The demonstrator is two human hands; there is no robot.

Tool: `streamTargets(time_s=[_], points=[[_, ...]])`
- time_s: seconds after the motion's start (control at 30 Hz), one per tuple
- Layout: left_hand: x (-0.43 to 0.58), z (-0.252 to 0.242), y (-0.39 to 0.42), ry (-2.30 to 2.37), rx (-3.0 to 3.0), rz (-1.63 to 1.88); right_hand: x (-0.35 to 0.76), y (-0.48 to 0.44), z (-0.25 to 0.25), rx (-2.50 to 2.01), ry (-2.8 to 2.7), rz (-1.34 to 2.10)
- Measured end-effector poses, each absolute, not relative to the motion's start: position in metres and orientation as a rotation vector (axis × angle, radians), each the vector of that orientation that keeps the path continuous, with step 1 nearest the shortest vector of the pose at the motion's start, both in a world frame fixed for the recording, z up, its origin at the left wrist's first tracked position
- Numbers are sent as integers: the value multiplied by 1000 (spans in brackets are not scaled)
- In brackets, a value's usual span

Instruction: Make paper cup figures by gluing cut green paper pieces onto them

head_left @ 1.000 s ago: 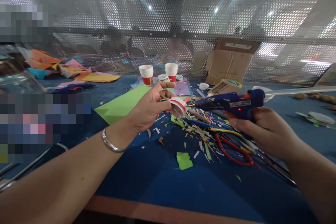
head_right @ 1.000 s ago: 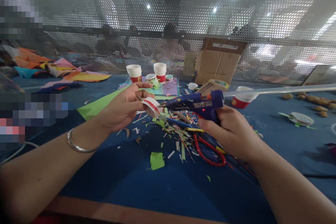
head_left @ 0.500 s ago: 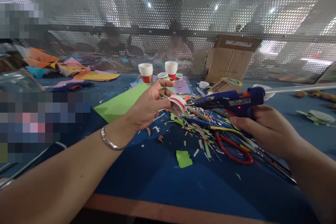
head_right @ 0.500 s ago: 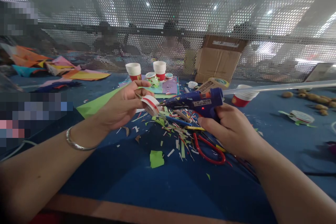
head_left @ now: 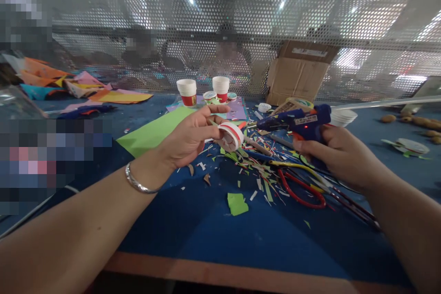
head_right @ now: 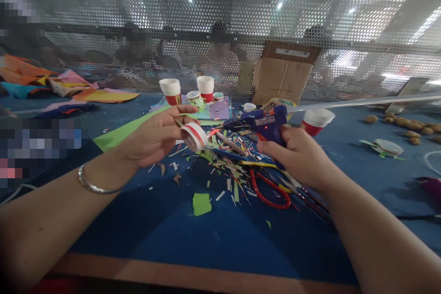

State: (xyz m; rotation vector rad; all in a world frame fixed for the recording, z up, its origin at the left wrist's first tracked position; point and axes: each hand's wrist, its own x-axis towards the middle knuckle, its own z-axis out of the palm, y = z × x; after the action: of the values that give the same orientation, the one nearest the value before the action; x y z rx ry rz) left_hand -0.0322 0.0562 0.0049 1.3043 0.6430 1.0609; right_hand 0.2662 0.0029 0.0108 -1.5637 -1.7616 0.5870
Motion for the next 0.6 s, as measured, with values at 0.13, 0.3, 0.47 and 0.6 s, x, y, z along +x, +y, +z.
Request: streamTargets(time_s=[0.13,0.3,0.47,0.6], points=[[-32,5,56,640,1280,1070,272,10,10,-1706,-1640,757],[-30,9,52,625,1253,1083,279,21,7,-1792,-1633,763],[-30,8,51,672,1289,1095,291,31,-1,-1934,-1744,581],[-29,8,52,679,1301,1107,301,36,-5,-2009,-1870,403]])
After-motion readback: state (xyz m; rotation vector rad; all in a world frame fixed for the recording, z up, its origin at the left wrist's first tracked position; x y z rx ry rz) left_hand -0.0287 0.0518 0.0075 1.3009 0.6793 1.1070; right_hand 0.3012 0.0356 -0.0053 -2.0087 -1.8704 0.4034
